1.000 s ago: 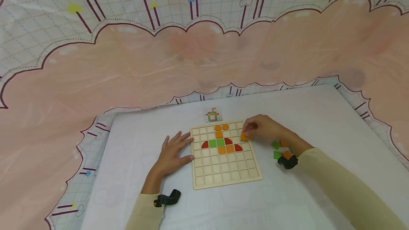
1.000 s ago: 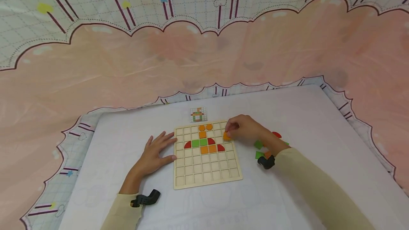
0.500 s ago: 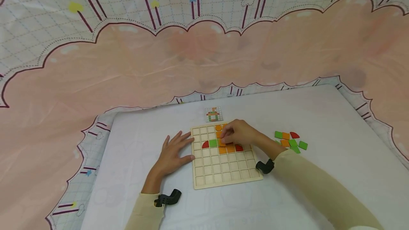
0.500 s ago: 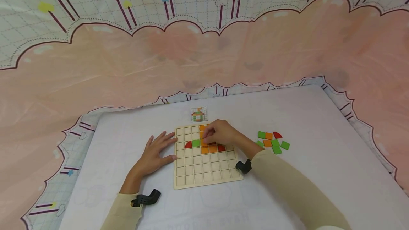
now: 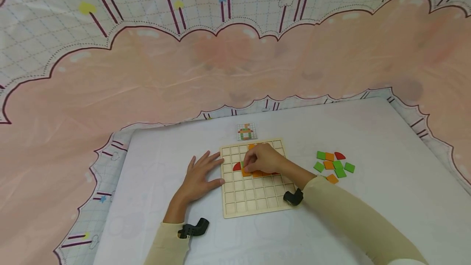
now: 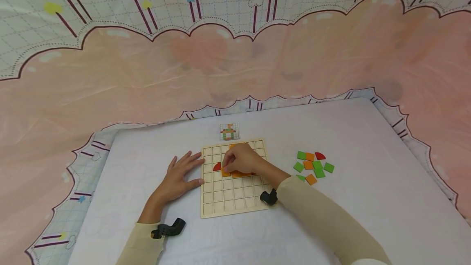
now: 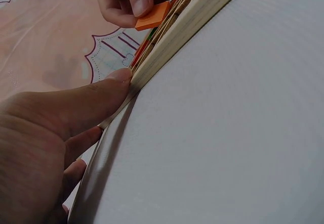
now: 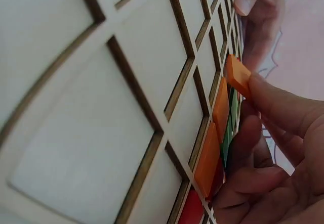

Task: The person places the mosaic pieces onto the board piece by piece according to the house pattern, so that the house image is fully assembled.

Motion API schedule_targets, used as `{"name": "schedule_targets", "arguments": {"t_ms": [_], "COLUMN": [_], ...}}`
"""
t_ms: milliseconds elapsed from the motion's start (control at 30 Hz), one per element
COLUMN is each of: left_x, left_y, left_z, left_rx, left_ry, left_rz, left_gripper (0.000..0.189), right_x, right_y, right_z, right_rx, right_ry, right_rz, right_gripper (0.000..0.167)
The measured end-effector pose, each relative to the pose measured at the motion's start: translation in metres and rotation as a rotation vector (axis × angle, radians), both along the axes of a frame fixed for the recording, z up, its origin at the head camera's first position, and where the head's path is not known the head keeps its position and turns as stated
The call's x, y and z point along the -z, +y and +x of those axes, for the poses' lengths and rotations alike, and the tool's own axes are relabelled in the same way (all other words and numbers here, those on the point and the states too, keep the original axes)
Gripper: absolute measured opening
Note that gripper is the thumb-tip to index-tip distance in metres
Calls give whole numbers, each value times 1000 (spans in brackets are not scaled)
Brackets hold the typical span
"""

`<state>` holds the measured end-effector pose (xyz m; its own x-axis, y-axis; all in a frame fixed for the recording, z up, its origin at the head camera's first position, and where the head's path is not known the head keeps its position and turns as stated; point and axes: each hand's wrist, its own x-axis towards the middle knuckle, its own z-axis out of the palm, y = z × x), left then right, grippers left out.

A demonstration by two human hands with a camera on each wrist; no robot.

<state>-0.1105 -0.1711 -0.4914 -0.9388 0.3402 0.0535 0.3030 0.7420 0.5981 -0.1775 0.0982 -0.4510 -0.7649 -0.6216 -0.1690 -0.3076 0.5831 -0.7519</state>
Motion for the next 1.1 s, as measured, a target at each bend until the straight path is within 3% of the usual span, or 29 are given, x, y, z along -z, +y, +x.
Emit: {"name": "schedule_targets", "arguments": {"t_ms": [1100], "left_x": [0], "left_y": [1], "left_z": [0], "left_rx": [-4], "left_ry": [-6], "left_rz": [-14], "left_gripper": [68], "right_x": [-1], "right_y": [3], "right_z": [5], "right_rx": [-20], "right_ry": [47], "right_rz": [63], "right_gripper": [11]}}
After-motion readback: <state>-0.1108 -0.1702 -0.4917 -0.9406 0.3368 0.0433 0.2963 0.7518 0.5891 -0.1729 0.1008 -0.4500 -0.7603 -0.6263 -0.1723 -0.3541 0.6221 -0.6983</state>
